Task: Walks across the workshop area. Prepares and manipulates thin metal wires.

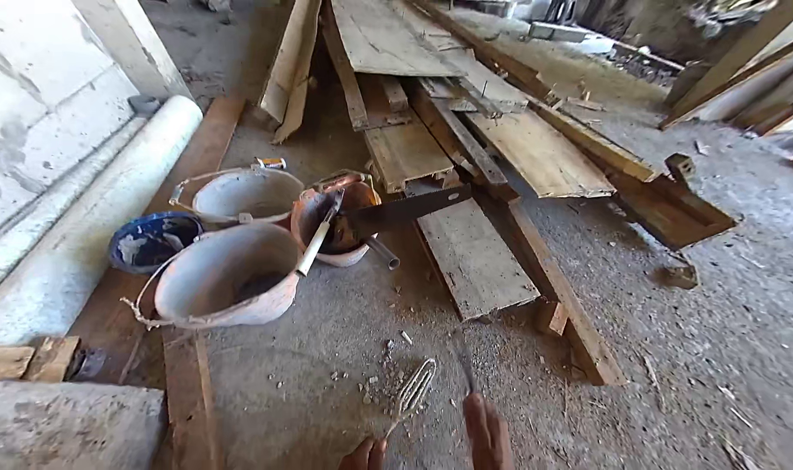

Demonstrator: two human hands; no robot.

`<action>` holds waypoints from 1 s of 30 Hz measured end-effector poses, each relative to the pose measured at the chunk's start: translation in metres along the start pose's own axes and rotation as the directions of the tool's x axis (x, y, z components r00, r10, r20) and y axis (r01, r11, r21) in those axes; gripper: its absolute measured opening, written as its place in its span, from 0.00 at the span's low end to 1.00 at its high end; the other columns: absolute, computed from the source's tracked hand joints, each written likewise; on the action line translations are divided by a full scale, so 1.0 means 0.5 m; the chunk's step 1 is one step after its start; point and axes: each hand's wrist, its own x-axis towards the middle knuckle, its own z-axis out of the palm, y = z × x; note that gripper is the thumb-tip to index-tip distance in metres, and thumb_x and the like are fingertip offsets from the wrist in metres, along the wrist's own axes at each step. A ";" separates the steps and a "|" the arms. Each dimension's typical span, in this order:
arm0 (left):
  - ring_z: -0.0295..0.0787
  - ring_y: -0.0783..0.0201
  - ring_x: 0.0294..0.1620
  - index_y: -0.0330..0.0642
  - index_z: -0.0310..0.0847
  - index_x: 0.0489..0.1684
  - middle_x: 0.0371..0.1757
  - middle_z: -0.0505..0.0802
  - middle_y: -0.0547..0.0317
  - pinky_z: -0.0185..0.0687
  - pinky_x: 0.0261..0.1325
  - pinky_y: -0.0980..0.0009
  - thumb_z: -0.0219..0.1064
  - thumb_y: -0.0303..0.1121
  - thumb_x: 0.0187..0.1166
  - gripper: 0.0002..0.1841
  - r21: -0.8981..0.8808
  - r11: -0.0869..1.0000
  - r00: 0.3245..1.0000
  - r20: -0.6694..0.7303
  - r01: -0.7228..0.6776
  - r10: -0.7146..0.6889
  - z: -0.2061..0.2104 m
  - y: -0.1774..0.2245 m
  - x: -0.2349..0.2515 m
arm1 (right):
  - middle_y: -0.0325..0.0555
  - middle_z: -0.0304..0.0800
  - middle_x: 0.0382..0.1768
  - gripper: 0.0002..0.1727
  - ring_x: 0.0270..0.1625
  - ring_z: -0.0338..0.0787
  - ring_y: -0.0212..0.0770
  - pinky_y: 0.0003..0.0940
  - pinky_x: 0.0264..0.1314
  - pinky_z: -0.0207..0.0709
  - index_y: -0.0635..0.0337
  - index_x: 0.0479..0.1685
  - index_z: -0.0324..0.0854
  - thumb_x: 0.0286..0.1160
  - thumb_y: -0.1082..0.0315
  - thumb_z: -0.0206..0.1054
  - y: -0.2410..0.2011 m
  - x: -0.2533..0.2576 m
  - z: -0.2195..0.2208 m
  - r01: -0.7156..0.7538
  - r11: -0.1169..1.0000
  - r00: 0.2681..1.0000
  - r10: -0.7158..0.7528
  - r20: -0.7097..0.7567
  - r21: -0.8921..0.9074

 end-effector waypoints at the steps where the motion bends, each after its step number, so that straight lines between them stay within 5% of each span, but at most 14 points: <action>1: 0.93 0.43 0.42 0.34 0.87 0.49 0.38 0.93 0.41 0.84 0.51 0.40 0.50 0.52 0.91 0.28 -0.010 1.000 1.000 0.002 0.015 -0.015 0.009 -0.008 -0.012 | 0.33 0.69 0.15 0.36 0.17 0.72 0.30 0.33 0.22 0.71 0.56 0.27 0.76 0.92 0.40 0.35 0.012 -0.014 0.007 0.018 1.000 1.000 -0.018 -0.019 0.014; 4: 0.92 0.42 0.45 0.32 0.87 0.51 0.40 0.93 0.38 0.83 0.55 0.39 0.52 0.51 0.91 0.27 -0.037 0.999 0.998 0.061 0.023 -0.020 -0.007 0.004 -0.012 | 0.43 0.76 0.20 0.36 0.25 0.79 0.42 0.48 0.34 0.74 0.61 0.31 0.82 0.93 0.43 0.39 0.017 -0.008 0.001 -0.166 0.986 0.969 0.168 0.179 -0.027; 7: 0.91 0.44 0.42 0.34 0.88 0.47 0.36 0.92 0.42 0.83 0.51 0.41 0.52 0.52 0.90 0.28 -0.046 0.999 0.999 0.046 -0.013 0.015 0.008 -0.011 0.009 | 0.32 0.68 0.14 0.35 0.17 0.71 0.30 0.32 0.22 0.69 0.55 0.25 0.75 0.93 0.42 0.36 0.006 -0.005 0.006 0.018 1.000 1.000 -0.018 0.006 0.025; 11: 0.91 0.43 0.43 0.32 0.88 0.49 0.38 0.92 0.39 0.83 0.54 0.39 0.53 0.51 0.91 0.27 -0.086 0.996 0.998 0.064 -0.005 0.011 -0.005 -0.002 0.002 | 0.41 0.71 0.17 0.35 0.22 0.74 0.40 0.45 0.30 0.71 0.60 0.26 0.79 0.93 0.44 0.39 0.039 -0.011 -0.001 -0.224 0.974 0.962 0.224 0.155 -0.021; 14: 0.90 0.46 0.38 0.35 0.87 0.45 0.34 0.91 0.44 0.84 0.48 0.42 0.53 0.53 0.90 0.27 -0.097 0.995 0.999 0.030 -0.023 0.026 0.012 -0.018 0.012 | 0.34 0.68 0.14 0.34 0.18 0.72 0.32 0.35 0.23 0.70 0.54 0.23 0.74 0.92 0.43 0.36 0.041 -0.034 -0.002 -0.070 0.997 0.997 0.068 0.041 0.041; 17: 0.90 0.45 0.39 0.33 0.88 0.47 0.35 0.91 0.42 0.83 0.50 0.41 0.53 0.51 0.90 0.27 -0.107 0.994 0.998 0.060 -0.006 0.013 0.003 -0.004 0.006 | 0.40 0.70 0.17 0.34 0.22 0.73 0.38 0.43 0.31 0.71 0.60 0.25 0.78 0.94 0.45 0.40 0.037 -0.053 -0.008 -0.220 0.976 0.932 0.207 0.298 0.009; 20: 0.91 0.45 0.40 0.33 0.88 0.46 0.35 0.92 0.43 0.83 0.50 0.42 0.51 0.49 0.92 0.27 -0.079 0.997 0.998 0.048 -0.025 0.028 0.010 0.004 0.015 | 0.36 0.68 0.13 0.35 0.18 0.72 0.33 0.36 0.24 0.70 0.57 0.22 0.76 0.93 0.44 0.37 0.007 -0.056 -0.012 0.057 0.998 0.987 -0.055 0.150 -0.006; 22: 0.90 0.46 0.38 0.34 0.88 0.43 0.33 0.91 0.44 0.83 0.48 0.43 0.50 0.50 0.91 0.27 -0.074 0.997 0.999 0.040 0.004 -0.001 0.021 -0.003 -0.004 | 0.43 0.75 0.14 0.39 0.20 0.81 0.42 0.44 0.26 0.77 0.58 0.26 0.80 0.93 0.39 0.34 0.018 -0.071 -0.013 0.098 0.975 0.979 -0.059 0.196 -0.197; 24: 0.90 0.46 0.37 0.33 0.88 0.44 0.33 0.91 0.43 0.83 0.48 0.43 0.51 0.50 0.91 0.27 -0.103 0.995 0.999 0.034 0.000 0.003 0.008 0.011 -0.002 | 0.56 0.87 0.28 0.39 0.38 0.91 0.57 0.61 0.45 0.81 0.63 0.38 0.86 0.92 0.40 0.38 0.011 -0.045 -0.027 -0.060 0.932 0.914 0.195 0.356 -0.357; 25: 0.90 0.47 0.37 0.33 0.89 0.44 0.34 0.91 0.43 0.83 0.48 0.43 0.52 0.49 0.91 0.27 -0.116 0.993 1.000 0.026 -0.014 0.017 0.000 0.015 0.002 | 0.56 0.88 0.27 0.38 0.37 0.91 0.58 0.62 0.45 0.81 0.64 0.38 0.86 0.92 0.41 0.39 0.001 -0.040 -0.031 -0.073 0.928 0.924 0.200 0.325 -0.365; 28: 0.89 0.50 0.35 0.35 0.90 0.41 0.32 0.91 0.48 0.84 0.46 0.45 0.50 0.47 0.91 0.26 -0.158 0.987 0.999 -0.009 -0.040 0.039 -0.003 0.006 0.007 | 0.41 0.76 0.15 0.37 0.19 0.81 0.40 0.43 0.23 0.76 0.60 0.30 0.81 0.92 0.40 0.38 -0.031 -0.056 -0.040 0.168 0.963 0.985 -0.170 0.009 -0.213; 30: 0.86 0.53 0.32 0.37 0.89 0.35 0.28 0.89 0.51 0.80 0.43 0.48 0.47 0.47 0.92 0.27 -0.177 0.984 1.000 0.016 0.011 -0.009 -0.005 0.008 0.011 | 0.39 0.76 0.18 0.40 0.21 0.81 0.33 0.33 0.24 0.77 0.60 0.33 0.79 0.91 0.35 0.35 -0.040 -0.054 -0.038 0.307 0.942 0.936 -0.325 -0.132 -0.138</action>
